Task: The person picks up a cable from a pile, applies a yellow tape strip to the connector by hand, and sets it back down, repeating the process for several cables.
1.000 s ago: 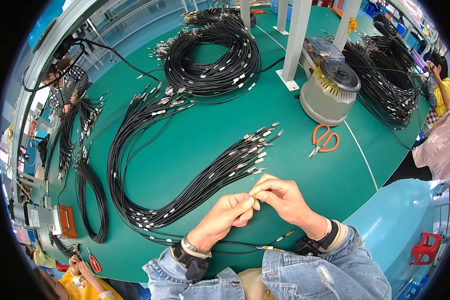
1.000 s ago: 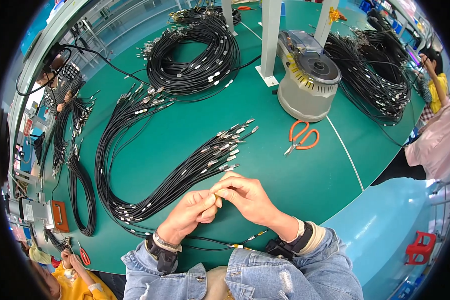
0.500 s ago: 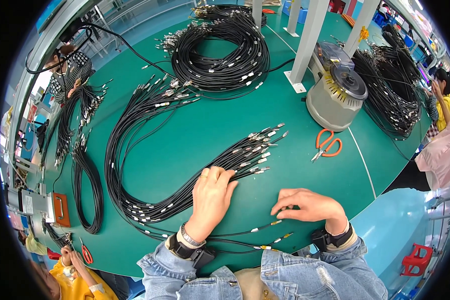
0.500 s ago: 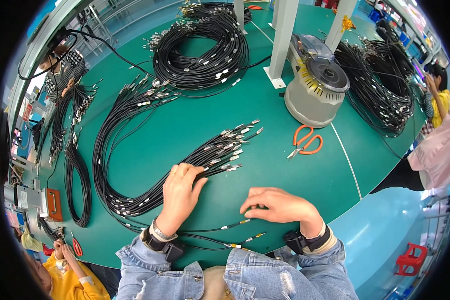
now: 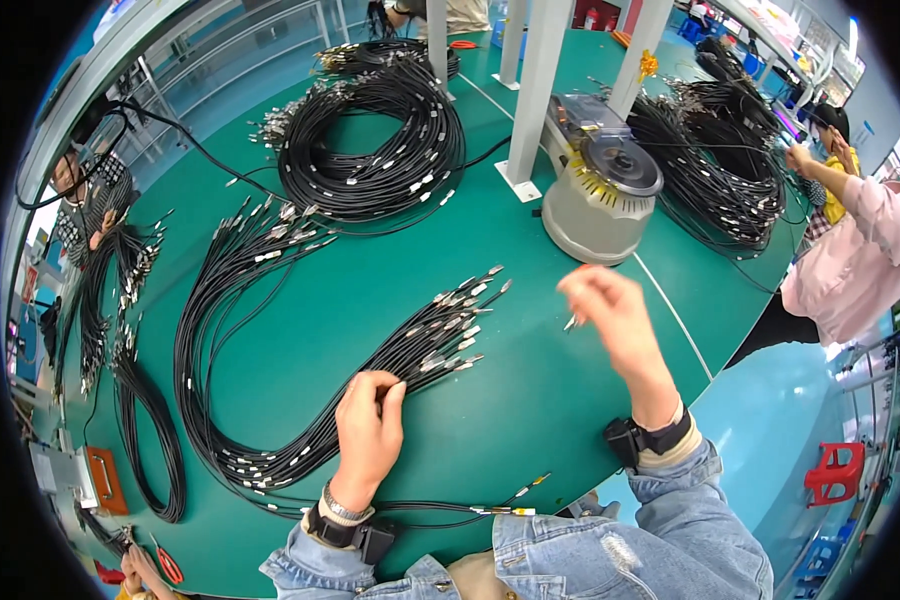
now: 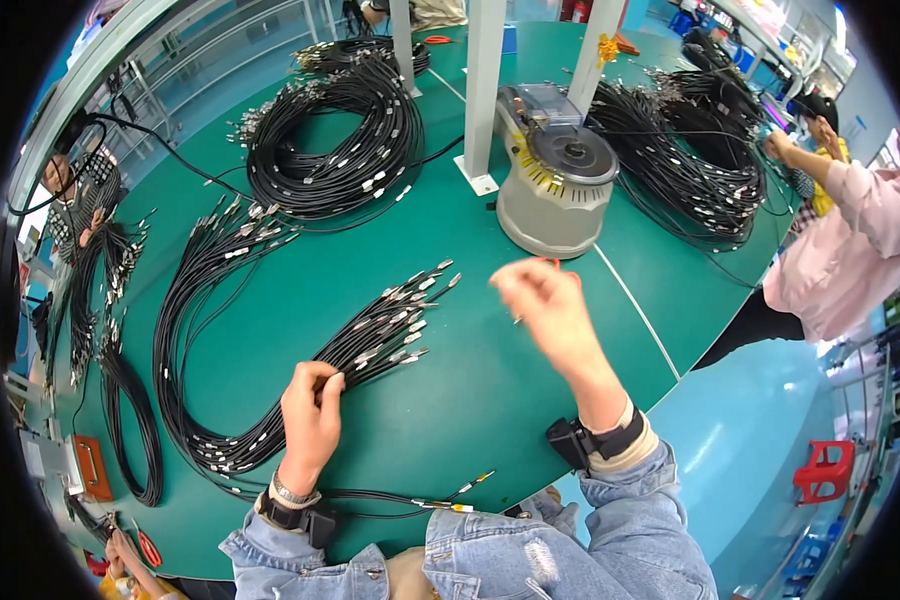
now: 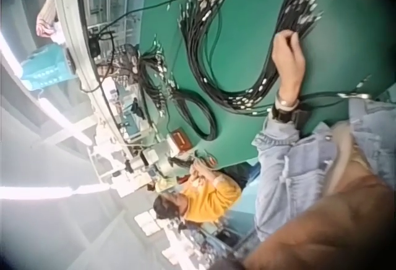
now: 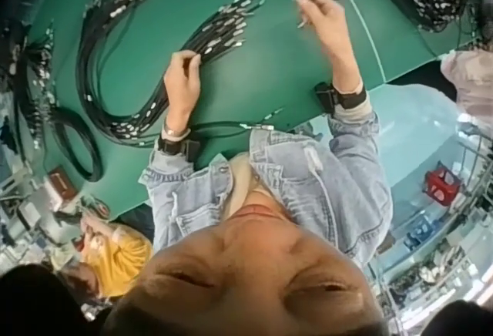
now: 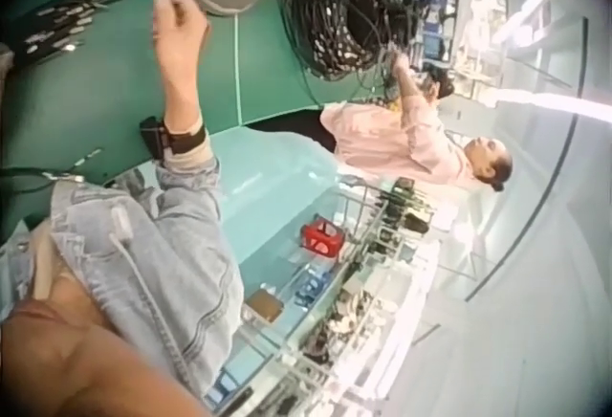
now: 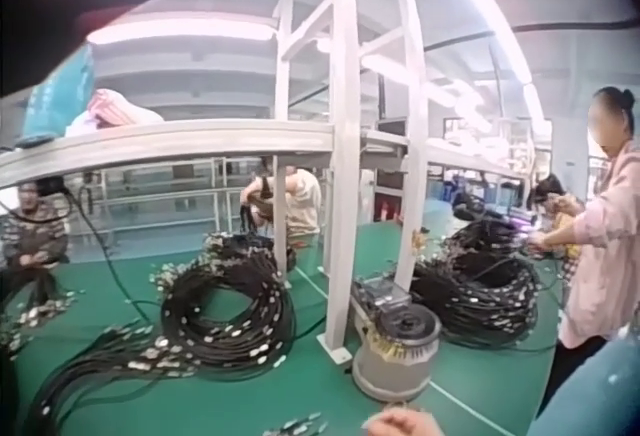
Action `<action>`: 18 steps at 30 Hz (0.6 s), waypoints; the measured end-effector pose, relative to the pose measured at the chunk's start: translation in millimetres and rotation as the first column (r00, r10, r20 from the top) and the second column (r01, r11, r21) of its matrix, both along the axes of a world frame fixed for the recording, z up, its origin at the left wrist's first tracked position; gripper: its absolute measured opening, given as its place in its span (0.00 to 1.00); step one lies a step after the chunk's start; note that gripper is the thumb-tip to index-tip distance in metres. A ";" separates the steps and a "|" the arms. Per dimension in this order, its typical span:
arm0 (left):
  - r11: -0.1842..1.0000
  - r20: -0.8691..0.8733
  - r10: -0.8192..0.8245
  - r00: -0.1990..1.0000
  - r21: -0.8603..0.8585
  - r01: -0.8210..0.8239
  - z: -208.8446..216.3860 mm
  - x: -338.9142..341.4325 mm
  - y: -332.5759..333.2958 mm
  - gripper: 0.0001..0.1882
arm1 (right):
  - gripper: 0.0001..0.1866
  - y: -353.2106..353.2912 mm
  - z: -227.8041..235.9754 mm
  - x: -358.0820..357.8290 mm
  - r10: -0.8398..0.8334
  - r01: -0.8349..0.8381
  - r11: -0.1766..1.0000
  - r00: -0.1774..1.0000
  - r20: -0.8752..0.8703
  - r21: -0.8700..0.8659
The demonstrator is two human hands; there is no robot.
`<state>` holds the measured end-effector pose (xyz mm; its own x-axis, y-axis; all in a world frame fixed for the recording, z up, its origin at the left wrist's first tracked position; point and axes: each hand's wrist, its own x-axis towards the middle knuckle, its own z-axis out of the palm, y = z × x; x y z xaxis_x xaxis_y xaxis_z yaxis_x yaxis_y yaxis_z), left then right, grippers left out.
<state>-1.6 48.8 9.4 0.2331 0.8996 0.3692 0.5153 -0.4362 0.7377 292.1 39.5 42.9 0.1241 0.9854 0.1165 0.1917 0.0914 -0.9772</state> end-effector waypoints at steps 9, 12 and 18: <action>0.998 0.026 -0.068 0.997 0.009 0.068 17.3 4.8 -8.3 0.05 | 0.07 56.9 16.8 48.6 -0.420 0.435 0.895 0.744 -0.520 -0.101; 0.997 0.013 -0.082 0.997 0.012 0.082 18.1 6.1 -9.0 0.05 | 0.07 65.2 13.2 51.4 -0.422 0.439 0.893 0.742 -0.521 -0.097; 0.995 0.030 -0.095 0.995 0.014 0.094 17.7 9.3 -9.2 0.05 | 0.06 73.1 4.8 55.0 -0.368 0.435 0.899 0.688 -0.626 -0.049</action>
